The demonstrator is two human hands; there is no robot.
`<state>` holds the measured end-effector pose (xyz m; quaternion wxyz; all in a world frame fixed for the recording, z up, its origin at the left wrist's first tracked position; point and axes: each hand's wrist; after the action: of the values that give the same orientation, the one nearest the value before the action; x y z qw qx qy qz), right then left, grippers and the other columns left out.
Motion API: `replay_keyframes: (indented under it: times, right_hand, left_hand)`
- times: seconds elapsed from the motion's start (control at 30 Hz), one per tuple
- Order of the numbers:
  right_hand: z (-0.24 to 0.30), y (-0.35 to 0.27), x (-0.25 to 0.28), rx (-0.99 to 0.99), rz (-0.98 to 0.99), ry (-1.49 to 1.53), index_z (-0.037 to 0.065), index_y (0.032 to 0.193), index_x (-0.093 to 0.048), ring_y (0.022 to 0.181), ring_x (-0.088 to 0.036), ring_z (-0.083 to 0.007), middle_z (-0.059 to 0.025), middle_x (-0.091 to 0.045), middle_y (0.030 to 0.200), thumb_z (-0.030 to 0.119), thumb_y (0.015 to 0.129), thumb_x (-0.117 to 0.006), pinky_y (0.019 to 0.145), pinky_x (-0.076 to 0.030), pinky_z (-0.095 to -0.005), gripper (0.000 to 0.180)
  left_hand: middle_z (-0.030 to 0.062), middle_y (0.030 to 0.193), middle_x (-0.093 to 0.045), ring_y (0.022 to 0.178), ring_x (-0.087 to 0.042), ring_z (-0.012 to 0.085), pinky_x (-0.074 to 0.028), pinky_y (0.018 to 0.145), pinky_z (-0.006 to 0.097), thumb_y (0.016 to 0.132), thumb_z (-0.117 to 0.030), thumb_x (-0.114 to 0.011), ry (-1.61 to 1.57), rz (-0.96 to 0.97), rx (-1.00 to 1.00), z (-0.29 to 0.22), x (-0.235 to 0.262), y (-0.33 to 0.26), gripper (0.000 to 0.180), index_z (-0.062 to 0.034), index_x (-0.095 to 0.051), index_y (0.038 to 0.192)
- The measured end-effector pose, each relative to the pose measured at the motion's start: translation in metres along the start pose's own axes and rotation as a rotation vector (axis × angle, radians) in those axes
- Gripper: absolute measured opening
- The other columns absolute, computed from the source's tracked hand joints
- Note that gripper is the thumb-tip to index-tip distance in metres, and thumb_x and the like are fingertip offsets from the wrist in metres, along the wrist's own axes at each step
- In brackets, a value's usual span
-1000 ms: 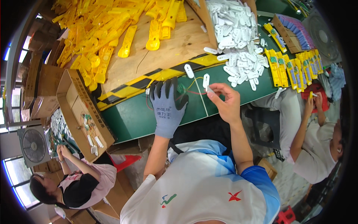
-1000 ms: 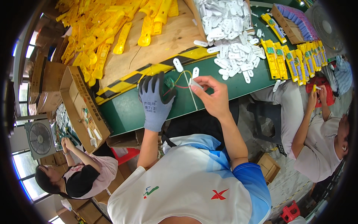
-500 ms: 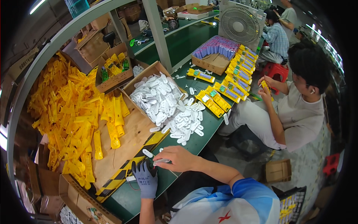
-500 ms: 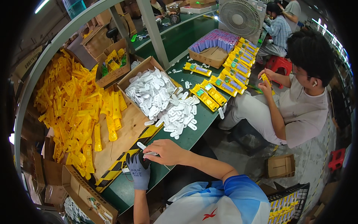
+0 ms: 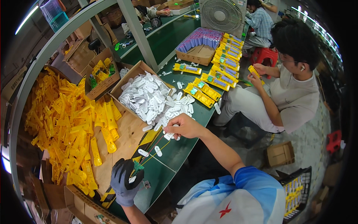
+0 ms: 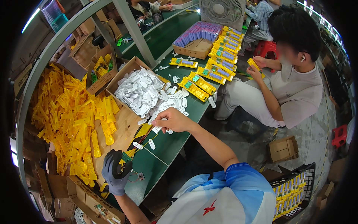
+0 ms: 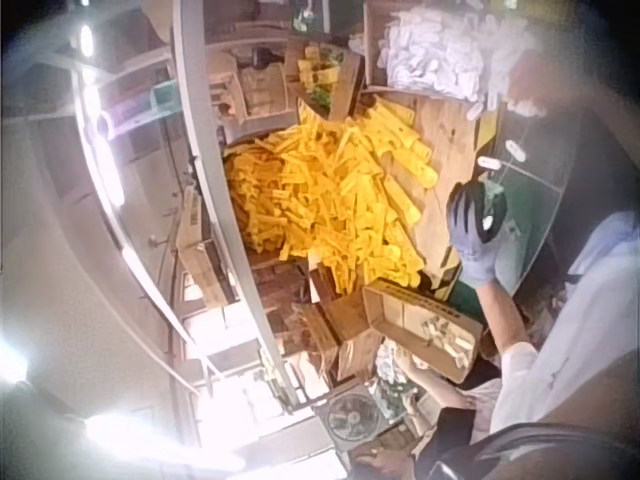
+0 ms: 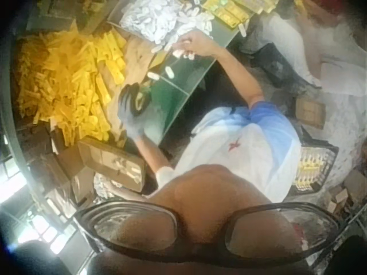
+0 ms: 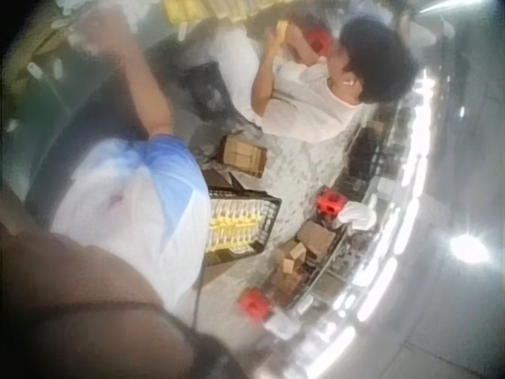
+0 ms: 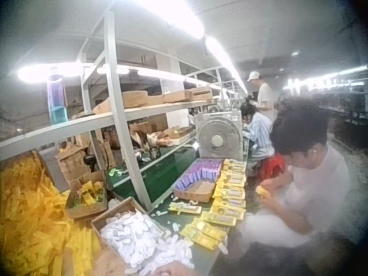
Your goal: The person assembles electronic devices by fitting circuit boards, wiring, and small plastic components into plastic casings by hand.
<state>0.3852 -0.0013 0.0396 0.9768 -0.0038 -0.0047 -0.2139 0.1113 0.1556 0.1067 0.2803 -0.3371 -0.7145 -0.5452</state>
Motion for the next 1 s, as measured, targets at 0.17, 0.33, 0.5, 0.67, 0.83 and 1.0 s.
replay_keyframes:
  times: [0.17, 0.33, 0.5, 0.67, 0.83, 1.0]
  right_hand:
    - [0.013, 0.014, -0.015, 0.089, 0.058, -0.211, -0.001, 0.105, -0.069, 0.075, -0.066, -0.0103, -0.0047, -0.069, 0.082, 0.024, 0.093, -0.067, 0.068, -0.051, -0.0247, 0.028]
    - [0.093, 0.036, -0.063, 0.618, -0.015, -0.309, 0.002, 0.114, -0.066, 0.094, -0.067, -0.0209, -0.0141, -0.069, 0.101, 0.024, 0.093, -0.065, 0.083, -0.052, -0.0315, 0.03]
    - [0.136, 0.062, -0.093, 0.549, 0.284, -0.287, 0.003, 0.114, -0.066, 0.088, -0.069, -0.0204, -0.0127, -0.07, 0.099, 0.021, 0.092, -0.065, 0.079, -0.053, -0.0315, 0.029]
    - [0.149, 0.091, -0.109, 0.523, 0.429, -0.199, 0.004, 0.118, -0.066, 0.084, -0.069, -0.0148, -0.0102, -0.072, 0.1, 0.014, 0.09, -0.069, 0.076, -0.054, -0.0273, 0.03]
    - [0.126, 0.127, -0.144, 0.415, 0.27, 0.298, -0.002, 0.115, -0.064, 0.092, -0.068, -0.0154, -0.0102, -0.071, 0.103, 0.011, 0.091, -0.068, 0.083, -0.054, -0.0275, 0.027]
    - [0.121, 0.141, -0.157, 0.426, 0.216, 0.619, -0.005, 0.115, -0.062, 0.098, -0.067, -0.0164, -0.0151, -0.068, 0.112, 0.006, 0.092, -0.065, 0.089, -0.054, -0.0288, 0.026]
  left_hand:
    - [0.0108, 0.107, -0.068, 0.099, -0.064, 0.0327, -0.05, 0.094, 0.047, 0.068, -0.012, -0.081, 0.16, -0.082, -0.147, -0.009, 0.019, 0.039, 0.044, -0.0084, -0.064, 0.108]
    - [0.014, 0.111, -0.065, 0.107, -0.059, 0.037, -0.044, 0.1, 0.049, 0.068, -0.01, -0.08, 0.267, -0.01, -0.114, -0.006, 0.031, 0.057, 0.05, -0.003, -0.062, 0.115]
    - [0.0129, 0.11, -0.064, 0.113, -0.056, 0.0372, -0.038, 0.104, 0.055, 0.073, -0.008, -0.076, 0.378, -0.165, -0.116, 0.004, 0.044, 0.059, 0.045, -0.0013, -0.062, 0.115]
    - [0.0124, 0.123, -0.062, 0.128, -0.045, 0.0409, -0.03, 0.111, 0.057, 0.078, -0.012, -0.071, 0.429, -0.23, -0.056, 0.027, 0.052, 0.062, 0.045, -0.0013, -0.059, 0.12]
    - [0.02, 0.144, -0.045, 0.133, -0.042, 0.0388, -0.03, 0.112, 0.048, 0.087, -0.01, -0.062, 0.457, -0.661, 0.141, 0.05, 0.054, 0.061, 0.055, 0.002, -0.042, 0.138]
    - [0.0151, 0.127, -0.058, 0.12, -0.053, 0.0189, -0.039, 0.103, 0.03, 0.078, 0.008, -0.065, -0.581, -0.721, 0.566, 0.081, 0.05, 0.057, 0.052, 0.0052, -0.053, 0.129]
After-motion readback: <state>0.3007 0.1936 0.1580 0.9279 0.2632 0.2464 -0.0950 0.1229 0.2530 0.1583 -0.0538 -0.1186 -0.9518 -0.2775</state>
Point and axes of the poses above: each hand's wrist, its own y-axis towards the middle knuckle, its own x-axis out of the back of the hand, z = x × y
